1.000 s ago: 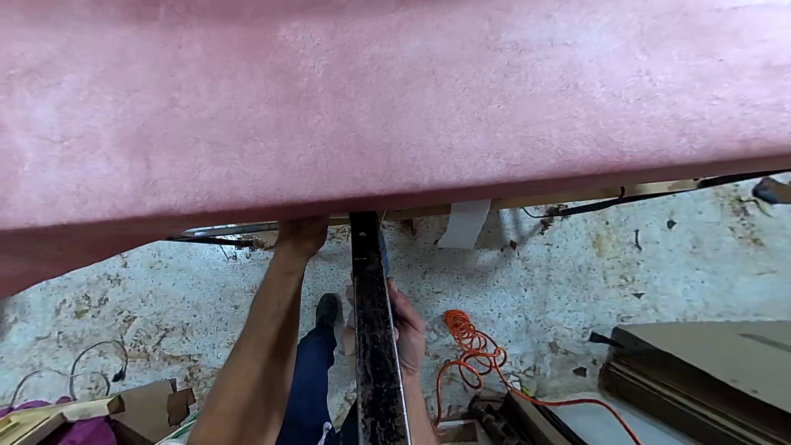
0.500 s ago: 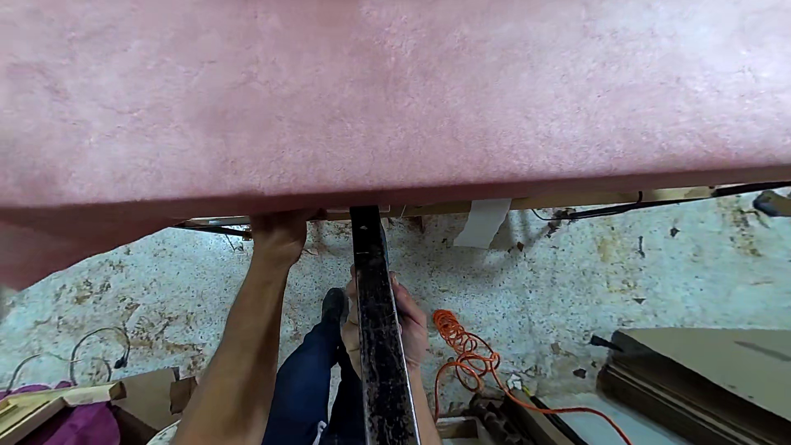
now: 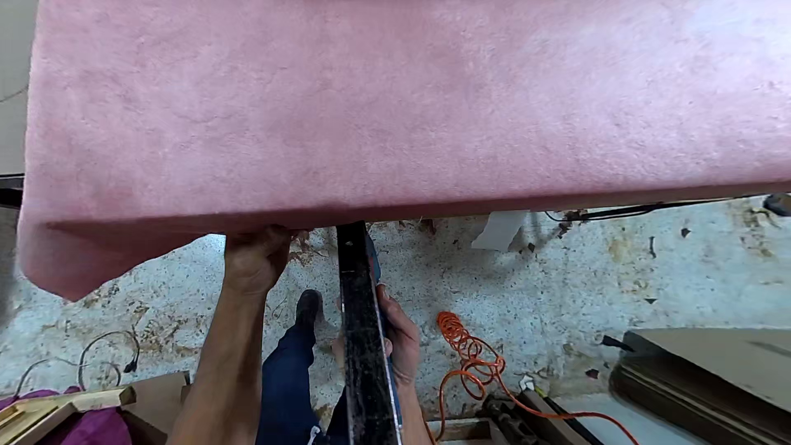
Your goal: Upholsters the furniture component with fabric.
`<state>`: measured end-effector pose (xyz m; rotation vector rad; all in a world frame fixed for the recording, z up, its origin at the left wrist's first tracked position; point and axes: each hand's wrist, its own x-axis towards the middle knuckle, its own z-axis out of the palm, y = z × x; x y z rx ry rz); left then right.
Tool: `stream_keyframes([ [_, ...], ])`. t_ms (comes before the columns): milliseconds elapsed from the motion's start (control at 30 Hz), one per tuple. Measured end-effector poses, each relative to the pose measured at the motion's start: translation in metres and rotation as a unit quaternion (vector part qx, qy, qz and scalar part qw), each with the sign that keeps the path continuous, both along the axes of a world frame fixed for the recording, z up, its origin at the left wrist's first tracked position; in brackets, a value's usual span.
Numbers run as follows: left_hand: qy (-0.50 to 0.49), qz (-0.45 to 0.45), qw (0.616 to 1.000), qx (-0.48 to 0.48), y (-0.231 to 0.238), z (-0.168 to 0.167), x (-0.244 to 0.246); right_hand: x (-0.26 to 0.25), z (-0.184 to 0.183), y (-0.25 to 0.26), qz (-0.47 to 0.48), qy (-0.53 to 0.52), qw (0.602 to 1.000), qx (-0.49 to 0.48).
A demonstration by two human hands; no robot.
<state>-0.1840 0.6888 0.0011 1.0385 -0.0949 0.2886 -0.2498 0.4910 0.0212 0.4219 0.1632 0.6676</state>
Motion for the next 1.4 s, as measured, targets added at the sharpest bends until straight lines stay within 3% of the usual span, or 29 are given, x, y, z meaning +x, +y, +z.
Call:
stream_keyframes([
  [200,-0.001,0.055,0.996,0.067,0.034,-0.011,0.003,-0.017,-0.010,0.025,-0.040,0.008,0.999,-0.032],
  [367,-0.003,0.076,0.989,0.127,0.035,0.000,0.001,-0.023,-0.012,0.006,-0.061,-0.024,0.995,-0.069],
  [433,0.025,0.070,0.991,0.110,0.027,0.001,-0.007,-0.027,-0.012,-0.003,-0.074,-0.021,0.995,-0.068],
  [600,0.024,-0.070,0.996,-0.049,-0.009,0.009,-0.006,-0.040,-0.028,0.001,-0.118,-0.019,0.992,-0.049],
  [833,-0.021,0.015,0.996,0.083,-0.035,0.003,0.017,-0.060,-0.043,0.012,-0.092,0.033,0.995,-0.015],
  [1000,0.018,0.063,0.996,0.063,-0.038,0.000,0.024,-0.046,-0.033,0.015,-0.076,0.031,0.997,-0.007],
  [1200,-0.017,0.025,0.995,0.094,-0.027,-0.001,0.032,-0.030,-0.026,0.016,-0.063,0.025,0.998,-0.001],
  [1267,-0.034,0.026,0.993,0.110,-0.021,-0.006,0.034,-0.024,-0.027,0.019,-0.062,0.012,0.998,0.015],
  [1400,-0.106,0.056,0.989,0.090,0.006,-0.047,0.038,-0.013,-0.024,0.028,-0.055,0.003,0.998,0.032],
])
